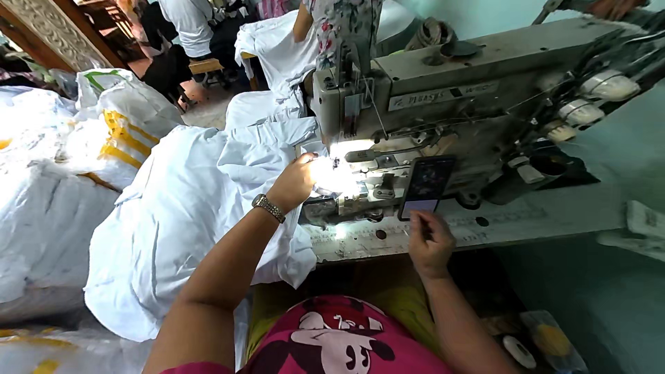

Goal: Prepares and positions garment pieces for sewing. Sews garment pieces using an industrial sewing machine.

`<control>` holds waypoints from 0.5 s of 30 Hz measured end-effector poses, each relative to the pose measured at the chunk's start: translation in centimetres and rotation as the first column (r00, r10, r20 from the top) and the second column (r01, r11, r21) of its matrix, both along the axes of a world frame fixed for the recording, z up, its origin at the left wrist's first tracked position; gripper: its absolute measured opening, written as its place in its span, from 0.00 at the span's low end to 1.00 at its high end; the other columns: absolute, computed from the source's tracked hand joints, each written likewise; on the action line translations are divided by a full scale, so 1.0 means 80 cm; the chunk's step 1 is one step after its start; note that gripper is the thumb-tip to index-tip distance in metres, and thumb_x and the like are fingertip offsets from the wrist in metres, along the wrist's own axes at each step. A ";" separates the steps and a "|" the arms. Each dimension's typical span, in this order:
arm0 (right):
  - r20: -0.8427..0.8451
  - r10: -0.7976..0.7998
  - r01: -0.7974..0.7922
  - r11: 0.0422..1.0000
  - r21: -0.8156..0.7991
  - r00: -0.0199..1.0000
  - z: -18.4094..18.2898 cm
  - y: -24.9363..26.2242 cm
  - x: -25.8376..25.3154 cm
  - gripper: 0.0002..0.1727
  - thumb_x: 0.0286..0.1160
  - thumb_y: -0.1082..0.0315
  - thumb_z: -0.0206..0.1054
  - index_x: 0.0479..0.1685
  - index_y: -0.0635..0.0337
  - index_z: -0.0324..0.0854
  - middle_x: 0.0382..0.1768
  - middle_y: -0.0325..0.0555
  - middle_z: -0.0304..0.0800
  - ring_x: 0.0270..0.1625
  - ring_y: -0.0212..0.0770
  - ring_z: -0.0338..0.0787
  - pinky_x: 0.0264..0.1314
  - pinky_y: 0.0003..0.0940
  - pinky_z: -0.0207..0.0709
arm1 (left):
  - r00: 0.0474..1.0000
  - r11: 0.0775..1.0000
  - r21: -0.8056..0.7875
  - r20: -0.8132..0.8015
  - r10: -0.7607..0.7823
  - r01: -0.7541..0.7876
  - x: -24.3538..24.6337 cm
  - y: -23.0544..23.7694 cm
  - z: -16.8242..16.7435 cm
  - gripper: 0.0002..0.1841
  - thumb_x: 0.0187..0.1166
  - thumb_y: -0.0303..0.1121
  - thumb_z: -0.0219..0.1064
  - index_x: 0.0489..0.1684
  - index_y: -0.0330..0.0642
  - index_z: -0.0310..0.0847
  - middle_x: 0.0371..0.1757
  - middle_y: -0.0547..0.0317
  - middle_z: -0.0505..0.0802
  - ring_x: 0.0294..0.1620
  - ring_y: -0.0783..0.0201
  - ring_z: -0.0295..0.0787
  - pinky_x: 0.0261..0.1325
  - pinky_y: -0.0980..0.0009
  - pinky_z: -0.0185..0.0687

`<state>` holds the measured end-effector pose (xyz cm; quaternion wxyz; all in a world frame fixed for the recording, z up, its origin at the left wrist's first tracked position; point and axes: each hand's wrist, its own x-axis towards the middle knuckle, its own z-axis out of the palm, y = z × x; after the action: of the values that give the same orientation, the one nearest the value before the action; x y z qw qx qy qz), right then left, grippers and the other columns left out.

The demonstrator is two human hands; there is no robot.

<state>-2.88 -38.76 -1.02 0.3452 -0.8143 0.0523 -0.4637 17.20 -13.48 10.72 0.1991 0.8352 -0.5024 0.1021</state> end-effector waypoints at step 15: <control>-0.150 -0.095 0.146 0.914 0.378 0.984 0.000 -0.053 -0.007 0.24 0.75 0.72 0.65 0.67 0.79 0.69 0.52 0.58 0.81 0.44 0.32 0.81 0.48 0.25 0.78 | 1.000 1.000 0.020 0.004 -0.002 0.002 -0.001 -0.002 0.003 0.12 0.76 0.19 0.61 0.46 0.37 0.90 0.62 0.49 0.92 0.78 0.48 0.78 0.79 0.50 0.73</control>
<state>-3.43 -43.03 -1.00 0.4662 -0.7531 0.2152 -0.4113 17.11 -13.65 10.98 0.1900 0.8363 -0.5047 0.0983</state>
